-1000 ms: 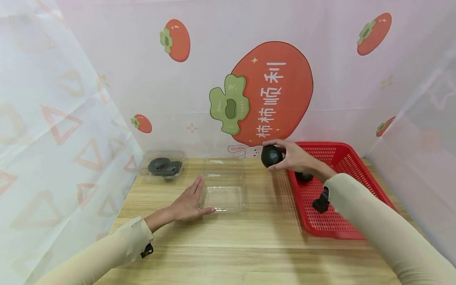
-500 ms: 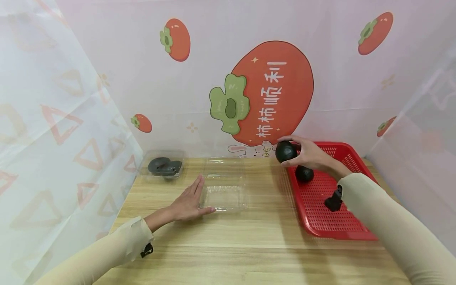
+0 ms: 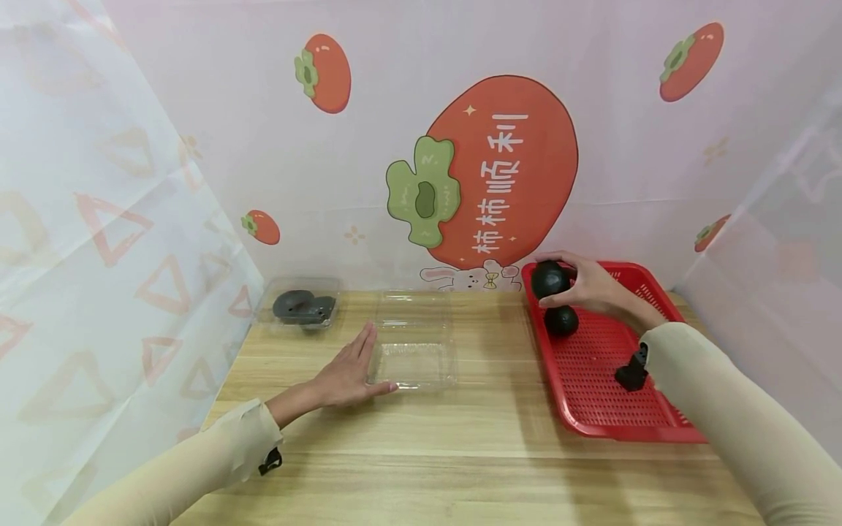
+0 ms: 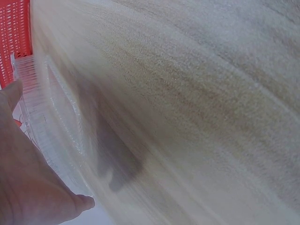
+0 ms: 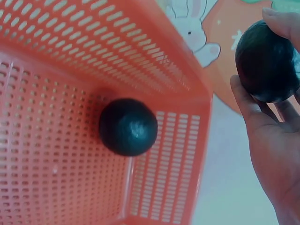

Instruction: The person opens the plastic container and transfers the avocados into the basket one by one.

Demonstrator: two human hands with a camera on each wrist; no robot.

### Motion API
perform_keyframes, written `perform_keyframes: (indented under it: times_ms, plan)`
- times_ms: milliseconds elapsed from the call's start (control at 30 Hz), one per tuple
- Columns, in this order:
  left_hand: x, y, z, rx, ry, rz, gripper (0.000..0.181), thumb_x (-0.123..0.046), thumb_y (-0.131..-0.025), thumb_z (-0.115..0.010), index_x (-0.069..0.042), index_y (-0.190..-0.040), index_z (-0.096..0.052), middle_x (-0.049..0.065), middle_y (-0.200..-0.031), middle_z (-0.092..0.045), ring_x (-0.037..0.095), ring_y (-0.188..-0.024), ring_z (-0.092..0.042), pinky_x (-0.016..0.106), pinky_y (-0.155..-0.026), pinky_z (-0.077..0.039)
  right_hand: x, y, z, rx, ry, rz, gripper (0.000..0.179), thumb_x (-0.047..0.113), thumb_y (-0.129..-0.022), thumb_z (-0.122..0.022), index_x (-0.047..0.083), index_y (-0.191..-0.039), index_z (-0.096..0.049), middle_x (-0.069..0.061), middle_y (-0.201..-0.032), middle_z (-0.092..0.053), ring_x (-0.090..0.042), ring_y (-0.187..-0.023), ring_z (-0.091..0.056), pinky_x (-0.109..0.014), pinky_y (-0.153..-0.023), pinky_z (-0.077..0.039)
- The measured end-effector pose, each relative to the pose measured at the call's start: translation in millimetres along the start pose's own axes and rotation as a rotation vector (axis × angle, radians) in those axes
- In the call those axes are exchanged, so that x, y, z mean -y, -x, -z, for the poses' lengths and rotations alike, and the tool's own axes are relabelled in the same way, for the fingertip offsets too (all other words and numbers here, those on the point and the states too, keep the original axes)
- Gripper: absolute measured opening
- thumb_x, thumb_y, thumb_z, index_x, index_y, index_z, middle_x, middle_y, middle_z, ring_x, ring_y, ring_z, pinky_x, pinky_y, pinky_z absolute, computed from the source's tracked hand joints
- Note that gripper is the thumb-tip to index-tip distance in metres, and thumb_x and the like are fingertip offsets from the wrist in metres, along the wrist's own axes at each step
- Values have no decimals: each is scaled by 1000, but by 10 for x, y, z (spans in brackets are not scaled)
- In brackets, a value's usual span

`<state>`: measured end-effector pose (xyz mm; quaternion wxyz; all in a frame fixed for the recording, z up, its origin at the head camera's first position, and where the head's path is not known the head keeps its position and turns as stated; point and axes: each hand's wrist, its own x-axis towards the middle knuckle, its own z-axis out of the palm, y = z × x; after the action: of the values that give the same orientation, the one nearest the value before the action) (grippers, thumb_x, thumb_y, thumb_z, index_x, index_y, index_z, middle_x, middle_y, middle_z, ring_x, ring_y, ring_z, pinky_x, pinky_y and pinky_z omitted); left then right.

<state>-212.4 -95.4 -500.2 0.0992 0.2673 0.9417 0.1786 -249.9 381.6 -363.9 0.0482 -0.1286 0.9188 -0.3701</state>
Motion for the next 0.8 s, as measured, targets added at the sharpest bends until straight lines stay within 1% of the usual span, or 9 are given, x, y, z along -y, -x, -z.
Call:
perform_keyframes:
  times_ms: [67,233,300,467,567,700,733,800]
  plan:
    - [1,-1,-4,-1,2,-1,123,-73,-96,-59,3,-167,6,23,-176,6,34,-164,-2,57,-130,-16,-49,8,28,-5,16,-15,82,22,-86,-89,15,-157,-48,-17,-154,-51,-40,-134,-48,-64,-101,-54]
    - [-1,-3,-9,13,8,3,123,-75,-96,-57,3,-167,7,23,-176,8,34,-164,-1,57,-130,-15,-151,33,95,-7,42,-25,81,22,-86,-88,14,-156,-48,-19,-153,-50,-41,-133,-48,-60,-99,-55]
    - [-4,0,-5,14,19,-1,124,-75,-96,-57,4,-167,6,24,-176,8,34,-164,-1,57,-130,-15,-198,38,118,-3,48,-23,81,22,-87,-88,12,-156,-47,-20,-152,-50,-41,-132,-49,-54,-98,-56]
    - [-11,14,12,2,34,-18,123,-74,-96,-57,5,-167,4,25,-176,6,37,-164,-3,59,-129,-16,-316,42,172,-4,63,-18,80,20,-87,-88,8,-156,-47,-20,-149,-54,-38,-128,-51,-32,-90,-54]
    - [-27,25,32,-4,34,-22,122,-74,-96,-57,6,-167,2,25,-176,5,38,-164,-4,59,-129,-17,-382,41,194,-7,88,-18,80,21,-87,-89,6,-155,-49,-19,-145,-56,-31,-123,-53,-24,-86,-52]
    - [-49,37,60,7,35,-7,121,-71,-97,-58,5,-167,4,25,-176,6,36,-164,-2,57,-129,-16,-463,50,215,-20,129,-14,79,20,-85,-91,5,-152,-52,-19,-144,-59,-14,-115,-54,-22,-85,-50]
    - [-53,39,65,16,33,-1,120,-71,-97,-58,4,-167,5,24,-176,7,35,-164,0,57,-130,-15,-487,52,221,-25,139,-14,78,20,-85,-91,5,-151,-53,-19,-143,-60,-11,-113,-53,-23,-86,-50]
    - [-59,41,72,22,30,6,120,-70,-98,-59,3,-167,5,23,-176,8,34,-164,1,56,-130,-15,-531,55,231,-29,157,-12,77,19,-85,-91,4,-151,-54,-20,-144,-60,-12,-114,-53,-30,-90,-50]
